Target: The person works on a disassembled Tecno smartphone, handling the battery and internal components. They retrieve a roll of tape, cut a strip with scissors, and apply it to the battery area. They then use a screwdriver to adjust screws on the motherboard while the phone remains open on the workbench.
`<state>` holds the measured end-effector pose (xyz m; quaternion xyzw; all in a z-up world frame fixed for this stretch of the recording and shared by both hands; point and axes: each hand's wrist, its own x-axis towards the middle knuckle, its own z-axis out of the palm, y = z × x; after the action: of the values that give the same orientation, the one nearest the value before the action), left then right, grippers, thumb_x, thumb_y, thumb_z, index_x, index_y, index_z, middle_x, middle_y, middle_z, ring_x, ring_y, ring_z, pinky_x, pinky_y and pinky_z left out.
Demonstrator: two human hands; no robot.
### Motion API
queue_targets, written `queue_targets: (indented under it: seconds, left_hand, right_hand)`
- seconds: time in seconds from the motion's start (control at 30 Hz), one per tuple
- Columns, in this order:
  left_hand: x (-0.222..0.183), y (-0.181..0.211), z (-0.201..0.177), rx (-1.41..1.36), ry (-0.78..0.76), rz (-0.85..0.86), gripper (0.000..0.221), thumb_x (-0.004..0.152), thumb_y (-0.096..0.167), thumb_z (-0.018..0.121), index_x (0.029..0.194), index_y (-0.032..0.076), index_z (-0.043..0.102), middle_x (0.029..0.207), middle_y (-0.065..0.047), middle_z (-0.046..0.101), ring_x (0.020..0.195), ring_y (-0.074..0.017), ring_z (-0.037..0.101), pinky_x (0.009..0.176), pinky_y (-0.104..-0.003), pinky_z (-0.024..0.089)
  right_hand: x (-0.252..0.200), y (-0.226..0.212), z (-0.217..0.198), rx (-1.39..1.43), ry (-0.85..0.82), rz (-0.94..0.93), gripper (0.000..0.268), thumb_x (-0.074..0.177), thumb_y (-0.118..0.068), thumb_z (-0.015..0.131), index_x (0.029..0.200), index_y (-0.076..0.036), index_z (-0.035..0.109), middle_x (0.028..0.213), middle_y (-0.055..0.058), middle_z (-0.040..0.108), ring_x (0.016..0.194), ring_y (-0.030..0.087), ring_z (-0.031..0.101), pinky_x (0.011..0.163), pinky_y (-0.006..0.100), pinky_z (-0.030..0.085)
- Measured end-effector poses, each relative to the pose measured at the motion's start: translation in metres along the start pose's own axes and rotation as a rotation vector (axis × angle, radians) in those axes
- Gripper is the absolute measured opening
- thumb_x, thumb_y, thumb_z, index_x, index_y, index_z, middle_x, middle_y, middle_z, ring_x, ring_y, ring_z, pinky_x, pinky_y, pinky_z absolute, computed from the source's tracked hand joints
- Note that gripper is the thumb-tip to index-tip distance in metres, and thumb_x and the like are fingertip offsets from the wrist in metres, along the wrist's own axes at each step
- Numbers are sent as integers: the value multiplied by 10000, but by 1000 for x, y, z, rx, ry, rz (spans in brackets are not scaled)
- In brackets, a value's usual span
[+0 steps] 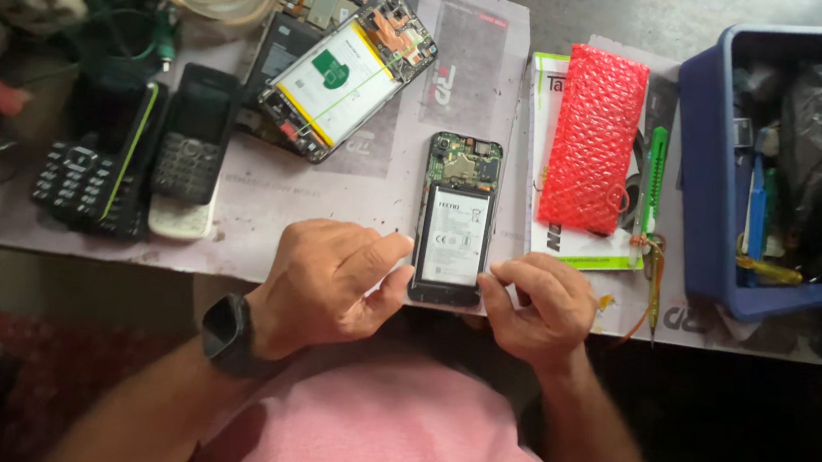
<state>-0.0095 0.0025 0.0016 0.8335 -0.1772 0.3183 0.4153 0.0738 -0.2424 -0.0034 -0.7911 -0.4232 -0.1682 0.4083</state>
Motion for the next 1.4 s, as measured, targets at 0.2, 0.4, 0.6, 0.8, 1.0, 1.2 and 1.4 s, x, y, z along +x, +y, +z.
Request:
queue_targets:
  seconds: [0.2, 0.4, 0.6, 0.8, 1.0, 1.2, 1.4]
  left_hand:
    - [-9, 8, 1, 45, 27, 112, 205, 864, 18, 753, 1034, 9, 639, 688, -50, 574, 571, -254, 587, 531, -393, 464]
    - [-56, 38, 10, -88, -83, -1, 110, 850, 2, 682, 843, 71, 596, 664, -67, 521, 611, -280, 582, 571, -426, 463]
    - [-110, 46, -4, -44, -39, -275, 140, 870, 77, 718, 825, 72, 585, 698, -89, 544, 636, -291, 580, 558, -401, 452]
    - [-122, 48, -41, 91, 142, -333, 183, 897, 59, 743, 792, 62, 593, 674, -87, 493, 581, -276, 520, 531, -411, 418]
    - [-85, 38, -102, 312, 130, -117, 89, 882, 10, 710, 945, 65, 682, 875, -86, 667, 761, -286, 663, 659, -389, 531]
    - [-38, 6, -149, 575, 135, -88, 201, 927, 26, 745, 1114, 15, 674, 1080, -150, 676, 1011, -350, 684, 893, -436, 566]
    - [6, -18, -200, 792, 117, -23, 220, 894, 29, 778, 1074, 1, 654, 1070, -150, 659, 986, -342, 659, 845, -438, 523]
  right_hand:
    - [1, -5, 1, 1, 1, -32, 192, 785, 31, 824, 879, -21, 665, 694, 77, 632, 531, 160, 540, 491, 305, 412]
    - [-7, -2, 0, -73, -45, -106, 159, 882, 15, 801, 916, -49, 659, 778, 75, 653, 613, 190, 571, 530, 302, 436]
    - [-11, -2, -1, -11, -51, -49, 156, 914, 1, 824, 931, -18, 670, 734, 75, 633, 511, 126, 495, 497, 265, 369]
    - [-14, -1, 0, -64, -54, -82, 168, 925, -12, 840, 953, -15, 674, 753, 80, 645, 532, 125, 525, 509, 257, 388]
    - [-7, -6, 4, -114, -77, -139, 184, 866, -6, 850, 920, -22, 675, 749, 93, 652, 582, 179, 560, 512, 285, 424]
    - [-4, -11, 6, -146, -64, -183, 183, 857, -9, 840, 929, -33, 673, 775, 96, 661, 632, 219, 617, 583, 334, 475]
    - [-5, -10, 5, -156, -43, -123, 179, 818, -12, 843, 894, -31, 682, 730, 82, 654, 568, 194, 567, 542, 323, 438]
